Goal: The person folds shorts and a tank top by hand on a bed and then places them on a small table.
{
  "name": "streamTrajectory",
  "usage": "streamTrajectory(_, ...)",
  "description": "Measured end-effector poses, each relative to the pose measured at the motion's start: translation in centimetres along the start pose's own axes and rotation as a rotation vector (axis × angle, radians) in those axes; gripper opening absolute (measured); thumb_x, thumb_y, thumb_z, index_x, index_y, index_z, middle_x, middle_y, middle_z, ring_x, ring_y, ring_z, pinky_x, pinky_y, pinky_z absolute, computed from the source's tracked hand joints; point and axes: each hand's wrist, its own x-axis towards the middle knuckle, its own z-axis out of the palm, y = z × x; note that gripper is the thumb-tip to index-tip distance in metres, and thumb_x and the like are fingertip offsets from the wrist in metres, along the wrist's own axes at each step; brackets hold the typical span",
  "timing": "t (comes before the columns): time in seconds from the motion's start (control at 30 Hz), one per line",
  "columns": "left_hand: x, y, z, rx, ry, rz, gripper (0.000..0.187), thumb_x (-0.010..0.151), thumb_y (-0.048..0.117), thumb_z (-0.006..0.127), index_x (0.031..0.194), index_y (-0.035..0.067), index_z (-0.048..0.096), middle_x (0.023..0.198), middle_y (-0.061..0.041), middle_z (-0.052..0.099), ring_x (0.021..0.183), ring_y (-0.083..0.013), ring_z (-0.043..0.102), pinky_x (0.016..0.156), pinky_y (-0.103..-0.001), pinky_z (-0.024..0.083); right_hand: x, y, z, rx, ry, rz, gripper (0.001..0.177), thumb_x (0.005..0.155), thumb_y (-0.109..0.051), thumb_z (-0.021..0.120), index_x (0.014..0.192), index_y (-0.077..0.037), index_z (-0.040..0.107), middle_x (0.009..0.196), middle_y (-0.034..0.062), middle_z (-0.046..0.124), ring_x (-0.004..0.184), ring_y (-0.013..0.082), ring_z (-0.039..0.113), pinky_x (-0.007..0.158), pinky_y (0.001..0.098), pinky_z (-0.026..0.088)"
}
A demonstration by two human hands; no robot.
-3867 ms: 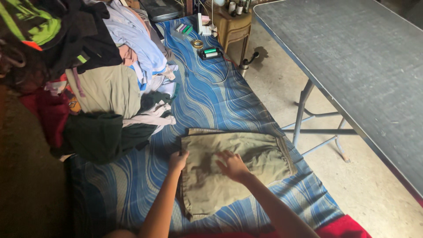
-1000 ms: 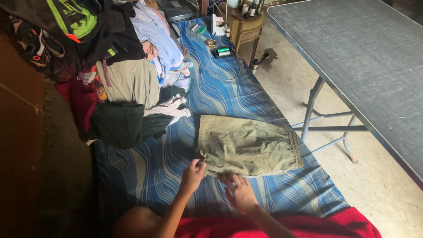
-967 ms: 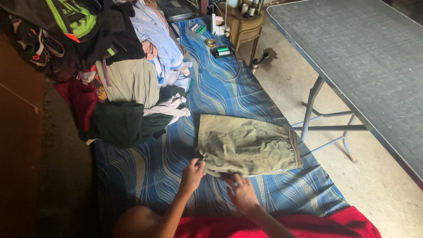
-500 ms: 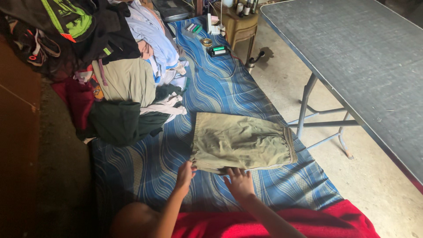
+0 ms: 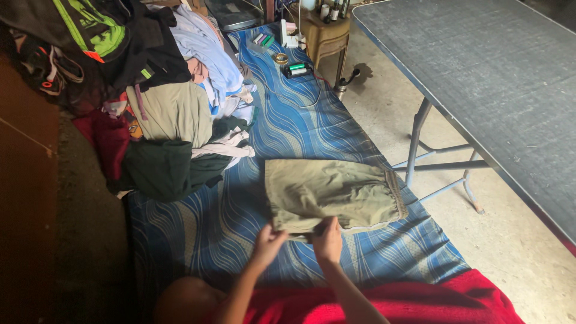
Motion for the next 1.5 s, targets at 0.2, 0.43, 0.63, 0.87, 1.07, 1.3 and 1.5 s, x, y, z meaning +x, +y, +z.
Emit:
streamTrajectory(0.2, 0.7, -5.4, -5.4, 0.092, 0.083, 0.01, 0.022, 0.086, 0.005, 0.061, 0.106, 0.006, 0.069, 0.093, -0.006, 0.073, 0.074, -0.0126, 0.074, 0.067, -0.029, 0.063, -1.7, 5.7, -1.5, 0.117, 0.05, -0.262, 0.032, 0.078, 0.005, 0.056, 0.109, -0.005, 0.055, 0.098, 0.0196, 0.062, 0.089, 0.0396, 0.062, 0.082, 0.0485, 0.052)
streamTrajectory(0.43, -2.8, -7.6, -6.3, 0.532, 0.019, -0.05, 0.022, 0.093, 0.018, 0.06, 0.108, 0.004, 0.066, 0.092, -0.01, 0.067, 0.088, -0.0269, 0.068, 0.082, -0.042, 0.055, -4.7, 8.7, -1.3, 0.004, -0.071, -0.194, 0.042, 0.083, 0.002, 0.061, 0.123, -0.003, 0.052, 0.124, 0.0266, 0.048, 0.112, 0.0474, 0.051, 0.093, 0.0499, 0.048)
streamTrajectory(0.63, -6.4, -8.5, 2.5, -0.1, -0.015, -0.324, 0.038, 0.087, 0.031, 0.076, 0.121, 0.017, 0.064, 0.116, 0.001, 0.072, 0.108, -0.0175, 0.066, 0.093, -0.036, 0.051, -6.4, 6.0, -3.8, 0.035, -0.256, -0.213, 0.099, 0.054, -0.008, 0.085, 0.141, -0.009, 0.038, 0.135, 0.028, 0.033, 0.121, 0.0526, 0.039, 0.096, 0.0496, 0.048)
streamTrajectory(0.87, -4.9, -4.4, 0.5, -0.199, -0.123, -0.48, 0.026, 0.089, 0.03, 0.08, 0.103, 0.008, 0.076, 0.083, 0.0, 0.07, 0.067, -0.0137, 0.053, 0.061, -0.031, 0.042, -6.5, -0.1, -8.4, -0.252, -0.174, -0.496, 0.064, 0.064, -0.033, 0.089, 0.124, -0.027, 0.067, 0.129, 0.0166, 0.05, 0.115, 0.0395, 0.05, 0.094, 0.0494, 0.041)
streamTrajectory(1.07, 1.2, 0.2, -1.9, 0.121, 0.022, -0.238, 0.049, 0.098, 0.052, 0.066, 0.097, 0.004, 0.076, 0.078, -0.003, 0.07, 0.067, -0.0104, 0.062, 0.06, -0.026, 0.048, -5.0, -2.6, -5.4, -0.183, -0.183, -0.793, 0.036, 0.086, -0.03, 0.076, 0.121, -0.026, 0.073, 0.112, 0.0055, 0.064, 0.106, 0.0289, 0.059, 0.09, 0.0443, 0.042)
streamTrajectory(1.3, -2.4, -7.2, -4.6, 0.401, 0.084, -0.235, 0.043, 0.091, 0.044, 0.08, 0.101, 0.002, 0.075, 0.08, -0.014, 0.069, 0.063, -0.0125, 0.055, 0.057, -0.034, 0.045, -4.6, 3.4, 1.0, -0.378, -0.449, -0.87, 0.014, 0.082, -0.021, 0.072, 0.095, -0.016, 0.069, 0.103, 0.0063, 0.066, 0.103, 0.027, 0.062, 0.09, 0.0469, 0.044)
streamTrajectory(1.5, -3.6, -7.3, -5.3, 0.531, -0.033, -0.315, 0.044, 0.086, 0.045, 0.083, 0.093, 0.002, 0.076, 0.071, -0.013, 0.074, 0.058, -0.0139, 0.069, 0.056, -0.03, 0.051, -5.9, 2.9, 1.0, -0.276, -0.498, -0.662, 0.015, 0.082, -0.025, 0.075, 0.089, -0.015, 0.066, 0.098, 0.006, 0.065, 0.102, 0.028, 0.062, 0.09, 0.047, 0.045)
